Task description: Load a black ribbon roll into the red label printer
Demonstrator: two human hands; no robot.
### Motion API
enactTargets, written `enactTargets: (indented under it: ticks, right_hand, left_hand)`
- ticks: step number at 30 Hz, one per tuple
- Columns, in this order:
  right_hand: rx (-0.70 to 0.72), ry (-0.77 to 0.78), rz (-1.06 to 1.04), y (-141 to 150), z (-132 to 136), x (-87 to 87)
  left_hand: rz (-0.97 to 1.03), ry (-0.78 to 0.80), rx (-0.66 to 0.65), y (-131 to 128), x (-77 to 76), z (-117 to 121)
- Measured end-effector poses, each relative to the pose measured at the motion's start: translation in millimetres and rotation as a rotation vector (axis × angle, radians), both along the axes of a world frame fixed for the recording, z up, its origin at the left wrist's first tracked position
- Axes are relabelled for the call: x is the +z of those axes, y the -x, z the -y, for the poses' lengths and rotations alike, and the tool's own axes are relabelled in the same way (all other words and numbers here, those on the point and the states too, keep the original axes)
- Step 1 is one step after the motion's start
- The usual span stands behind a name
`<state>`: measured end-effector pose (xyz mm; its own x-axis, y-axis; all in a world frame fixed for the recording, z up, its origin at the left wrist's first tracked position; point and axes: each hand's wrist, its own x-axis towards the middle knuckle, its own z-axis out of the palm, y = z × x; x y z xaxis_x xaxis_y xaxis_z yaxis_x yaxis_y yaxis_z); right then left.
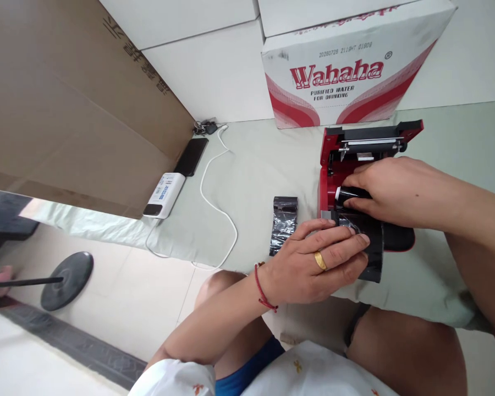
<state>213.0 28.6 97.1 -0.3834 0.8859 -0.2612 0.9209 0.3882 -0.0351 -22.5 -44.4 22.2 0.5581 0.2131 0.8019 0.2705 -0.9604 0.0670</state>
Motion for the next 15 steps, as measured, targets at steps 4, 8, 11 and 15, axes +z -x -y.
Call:
enactTargets:
  ticks: [4, 8, 11, 15]
  right_hand:
    - [0.017, -0.012, -0.020, 2.9, 0.8, 0.0]
    - [0.024, -0.023, -0.001, 7.5, 6.2, 0.4]
    - [0.026, -0.046, 0.015, 8.3, 9.3, -0.3]
    - [-0.020, -0.060, 0.023, 10.9, 7.4, -1.7]
  left_hand:
    - [0.001, 0.001, -0.004, -0.4, -1.1, 0.0]
    - [-0.010, 0.016, -0.024, -0.8, -3.4, 0.3]
    - [-0.035, 0.022, -0.030, -0.5, -4.5, 1.1]
    - [-0.054, 0.028, -0.036, -0.5, -5.4, 1.5]
